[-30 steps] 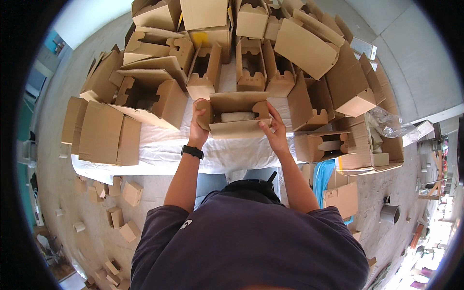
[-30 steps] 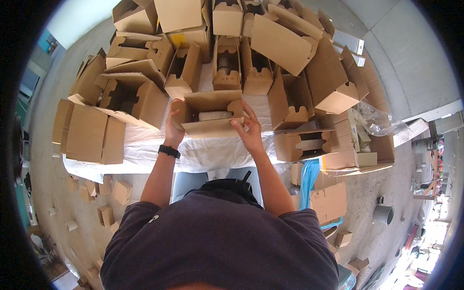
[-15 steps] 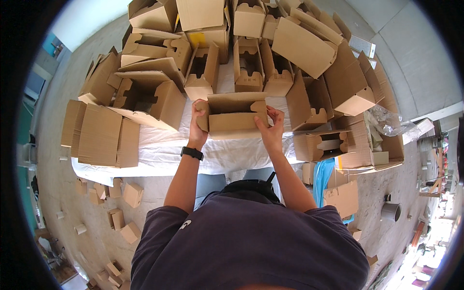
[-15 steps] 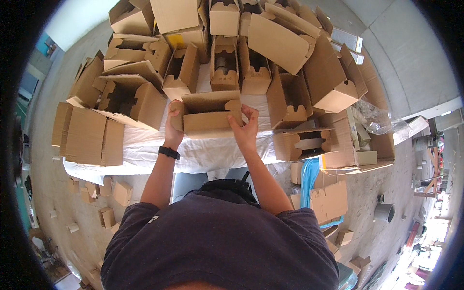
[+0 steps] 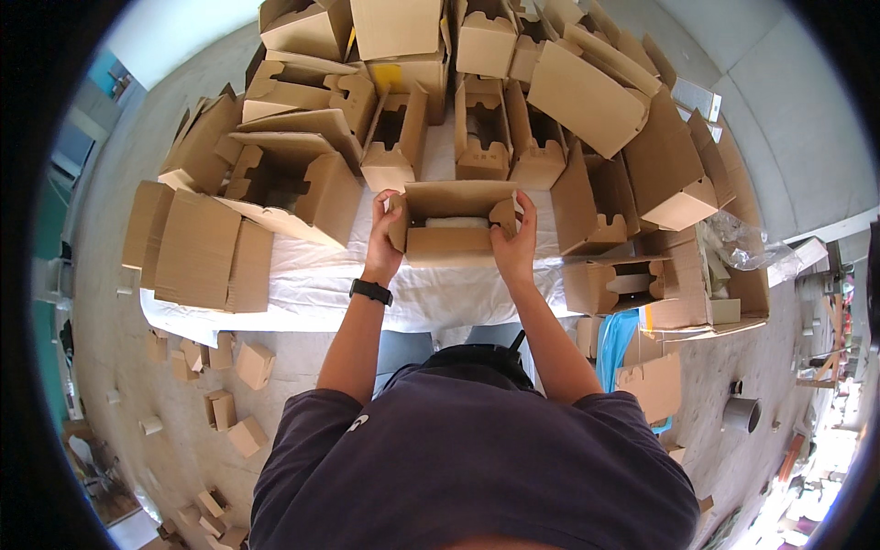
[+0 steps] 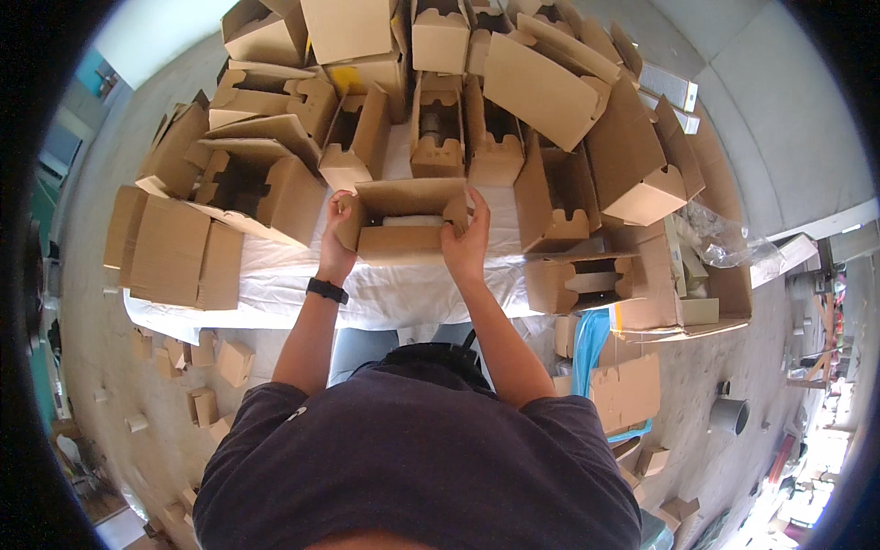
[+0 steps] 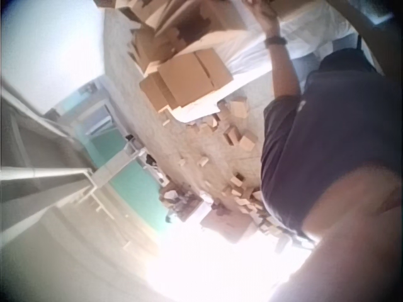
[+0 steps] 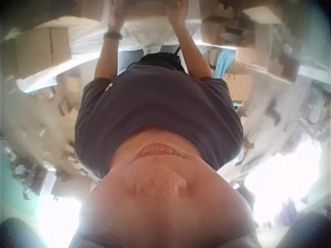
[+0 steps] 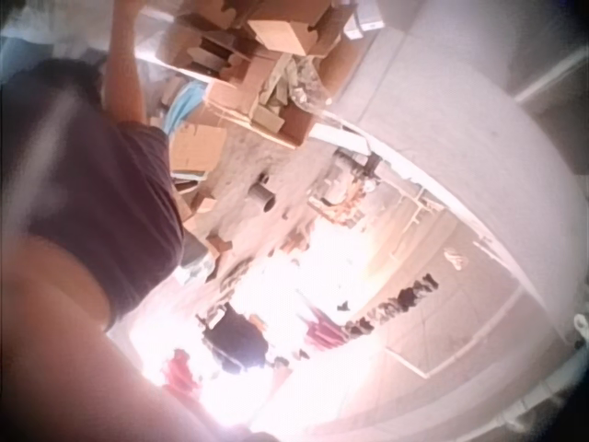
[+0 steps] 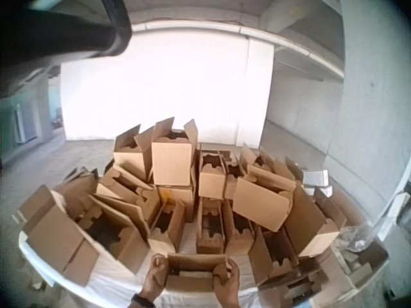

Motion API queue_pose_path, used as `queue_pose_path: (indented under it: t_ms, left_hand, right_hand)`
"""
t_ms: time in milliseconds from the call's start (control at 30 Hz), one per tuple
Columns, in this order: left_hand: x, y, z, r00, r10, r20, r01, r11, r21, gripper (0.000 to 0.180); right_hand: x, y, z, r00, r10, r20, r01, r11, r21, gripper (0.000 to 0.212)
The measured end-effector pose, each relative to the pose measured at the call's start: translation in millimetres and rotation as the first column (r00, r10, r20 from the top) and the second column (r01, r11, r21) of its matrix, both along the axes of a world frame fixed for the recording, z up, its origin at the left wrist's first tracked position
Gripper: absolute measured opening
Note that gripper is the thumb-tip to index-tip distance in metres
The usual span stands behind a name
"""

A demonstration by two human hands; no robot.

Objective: The person folds cardboard box flaps into place, inserts a small white package into a box, closes the top, and places it with other boxes before picking up a flat cardboard sheet to begin assembly of another one.

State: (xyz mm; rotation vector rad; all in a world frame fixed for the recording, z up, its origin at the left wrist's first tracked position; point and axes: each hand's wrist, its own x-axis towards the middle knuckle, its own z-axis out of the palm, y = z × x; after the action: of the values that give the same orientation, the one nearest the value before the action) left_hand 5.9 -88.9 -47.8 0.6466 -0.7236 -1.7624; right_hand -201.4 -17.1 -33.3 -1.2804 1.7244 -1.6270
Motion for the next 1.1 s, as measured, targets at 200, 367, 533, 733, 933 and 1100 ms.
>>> queue_pose_path:
  t_ms: [200,367,533,733,933,1100]
  left_hand:
    - [9.6,0.8,8.3,0.993,-0.075,-0.092,0.081,0.995,0.054,0.039]
    - [20.3,-7.3,-2.2,0.972,-0.134,-0.195,0.141,0.99,0.022,0.044]
    - [7.1,-0.8,4.3,0.992,-0.128,0.019,0.129,0.987,-0.095,0.05]
    - [-4.0,0.8,10.3,0.947,-0.115,0.301,0.15,0.984,-0.095,0.058]
    - [-3.0,-1.4,3.9,0.951,-0.122,0.283,0.154,0.984,-0.091,0.059]
    - [-2.5,-1.1,1.7,0.959,-0.12,0.257,0.144,0.987,-0.077,0.06]
  right_hand:
    - [-4.7,-2.1,-8.4,0.998,0.009,-0.054,-0.011,0.999,-0.034,0.071]
    - [-1.0,-3.3,-5.9,0.999,0.002,-0.042,-0.003,1.0,-0.025,0.071]
    - [-2.3,-2.4,-8.4,0.999,0.009,-0.038,-0.011,0.999,-0.045,0.072]
    - [0.3,0.4,-0.2,0.996,0.044,0.071,-0.044,0.999,0.001,0.074]
    - [5.6,1.8,16.0,0.977,-0.033,-0.212,0.014,0.996,-0.091,0.075]
    - [1.9,2.6,15.8,0.953,-0.081,-0.292,0.046,0.991,-0.125,0.068]
